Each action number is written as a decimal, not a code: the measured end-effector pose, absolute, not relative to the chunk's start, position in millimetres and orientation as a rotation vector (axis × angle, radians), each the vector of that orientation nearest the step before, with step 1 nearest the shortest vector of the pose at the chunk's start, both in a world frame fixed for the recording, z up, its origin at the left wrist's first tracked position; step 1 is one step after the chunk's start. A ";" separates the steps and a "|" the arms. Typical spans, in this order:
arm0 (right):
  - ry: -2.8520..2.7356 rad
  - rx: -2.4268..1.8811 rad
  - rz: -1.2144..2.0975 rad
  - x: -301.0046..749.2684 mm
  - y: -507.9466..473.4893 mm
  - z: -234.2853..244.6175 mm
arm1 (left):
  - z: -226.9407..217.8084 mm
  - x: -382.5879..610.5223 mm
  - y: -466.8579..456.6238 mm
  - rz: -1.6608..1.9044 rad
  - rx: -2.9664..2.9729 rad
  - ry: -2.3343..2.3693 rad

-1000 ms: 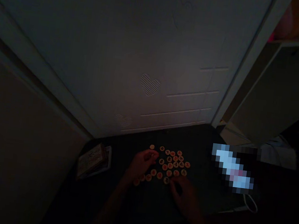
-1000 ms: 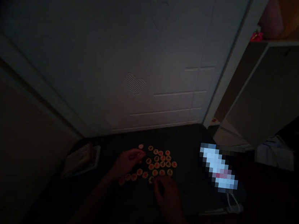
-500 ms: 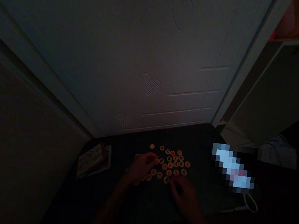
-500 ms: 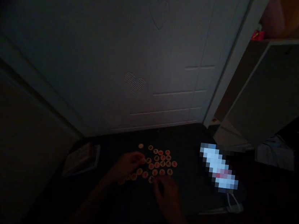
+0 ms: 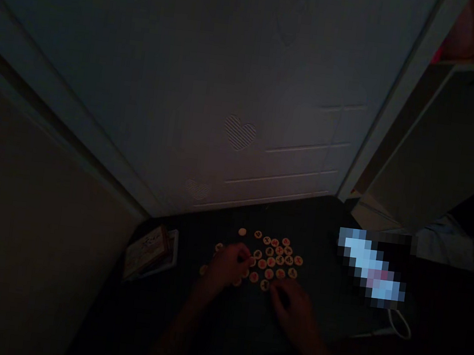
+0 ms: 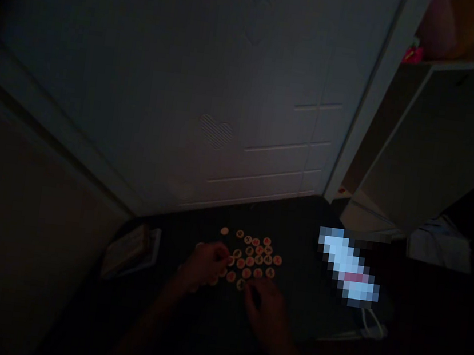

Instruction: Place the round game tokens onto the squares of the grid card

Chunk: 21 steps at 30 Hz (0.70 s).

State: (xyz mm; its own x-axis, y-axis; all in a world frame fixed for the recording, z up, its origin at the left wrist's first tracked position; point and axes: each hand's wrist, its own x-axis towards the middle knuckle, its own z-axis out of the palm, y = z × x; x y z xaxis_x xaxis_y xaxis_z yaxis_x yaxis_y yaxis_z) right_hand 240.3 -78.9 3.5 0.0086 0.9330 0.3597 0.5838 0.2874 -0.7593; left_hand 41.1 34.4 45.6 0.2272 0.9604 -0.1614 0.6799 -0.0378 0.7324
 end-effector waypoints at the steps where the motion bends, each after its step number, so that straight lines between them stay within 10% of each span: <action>1: -1.678 -1.394 0.495 240.2 -78.9 3.3 | 44.8 41.4 33.6 0.484 1.827 1.528; 21: -1.677 -1.412 0.508 240.4 -77.9 3.5 | 48.8 37.8 92.2 0.560 2.302 1.652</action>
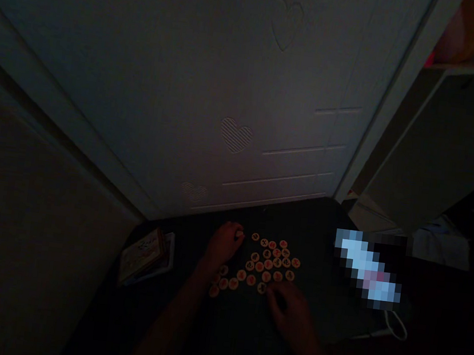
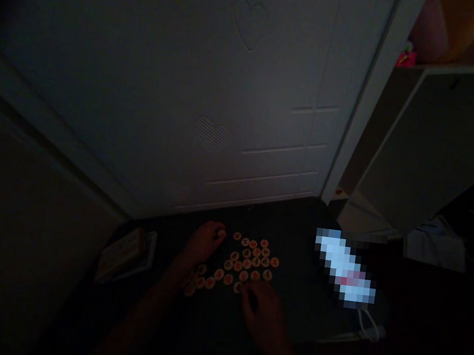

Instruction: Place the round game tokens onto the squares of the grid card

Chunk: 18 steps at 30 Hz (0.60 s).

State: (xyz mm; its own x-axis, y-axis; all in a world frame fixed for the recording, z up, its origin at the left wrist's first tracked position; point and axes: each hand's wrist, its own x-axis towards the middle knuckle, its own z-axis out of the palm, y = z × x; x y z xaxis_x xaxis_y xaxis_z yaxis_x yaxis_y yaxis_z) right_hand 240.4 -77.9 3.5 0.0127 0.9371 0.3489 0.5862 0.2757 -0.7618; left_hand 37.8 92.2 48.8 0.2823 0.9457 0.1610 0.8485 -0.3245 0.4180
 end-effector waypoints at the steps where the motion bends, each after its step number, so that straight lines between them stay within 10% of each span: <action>1: -1.678 -1.416 0.507 240.3 -78.0 3.1 | 49.4 38.3 90.5 0.551 2.304 1.644; 18: -1.669 -1.410 0.523 239.9 -78.4 7.8 | 85.2 35.2 17.7 0.657 1.671 1.168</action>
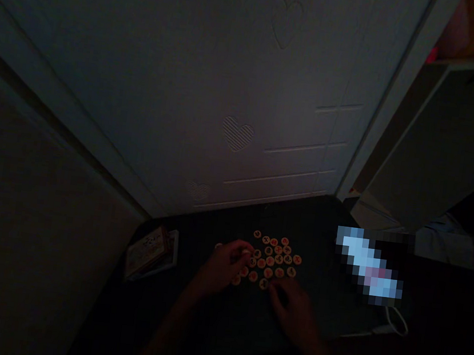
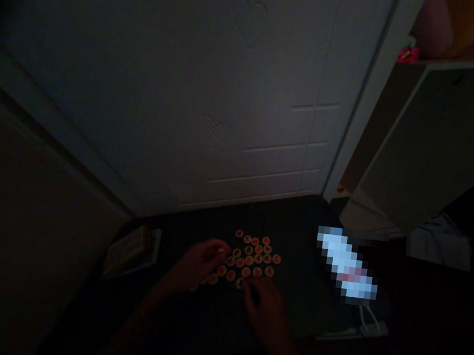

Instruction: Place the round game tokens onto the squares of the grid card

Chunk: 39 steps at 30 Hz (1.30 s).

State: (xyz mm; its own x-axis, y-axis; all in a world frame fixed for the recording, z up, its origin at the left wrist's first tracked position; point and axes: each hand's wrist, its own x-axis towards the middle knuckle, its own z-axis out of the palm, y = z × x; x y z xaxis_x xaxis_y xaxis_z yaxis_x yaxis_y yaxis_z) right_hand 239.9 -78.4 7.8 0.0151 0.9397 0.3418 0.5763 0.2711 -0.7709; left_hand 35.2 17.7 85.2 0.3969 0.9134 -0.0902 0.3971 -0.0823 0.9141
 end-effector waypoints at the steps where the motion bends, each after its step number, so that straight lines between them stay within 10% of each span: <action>1: -1.671 -1.409 0.524 240.0 -78.4 7.8 | 84.0 35.4 9.7 0.658 1.647 1.160; 39: -1.632 -1.240 0.854 246.8 -85.6 13.6 | 48.4 63.3 -73.2 0.716 1.221 1.209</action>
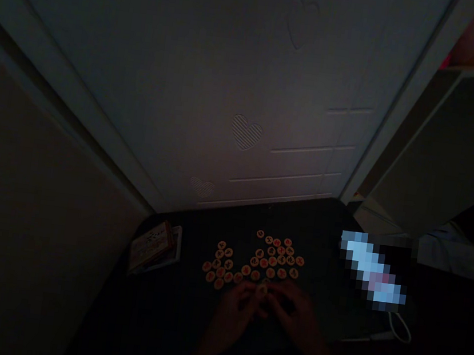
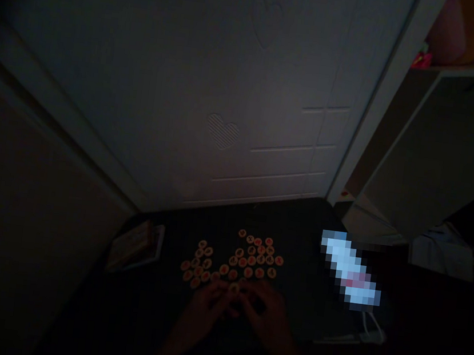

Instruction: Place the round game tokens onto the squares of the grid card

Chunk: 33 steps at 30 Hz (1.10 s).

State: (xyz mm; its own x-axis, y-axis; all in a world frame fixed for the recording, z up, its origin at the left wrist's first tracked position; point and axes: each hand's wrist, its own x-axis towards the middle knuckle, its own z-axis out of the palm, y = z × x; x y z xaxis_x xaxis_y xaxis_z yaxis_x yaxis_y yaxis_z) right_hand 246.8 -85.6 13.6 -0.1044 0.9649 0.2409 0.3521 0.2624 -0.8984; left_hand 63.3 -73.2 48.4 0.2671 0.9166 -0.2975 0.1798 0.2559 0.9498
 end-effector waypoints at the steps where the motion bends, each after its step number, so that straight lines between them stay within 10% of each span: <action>1: -1.633 -1.239 0.855 246.8 -85.6 13.9 | 48.2 63.2 -72.8 0.712 1.221 1.213; 33: -1.628 -1.344 0.717 242.0 -83.8 11.1 | 65.2 55.0 63.0 0.513 1.904 1.590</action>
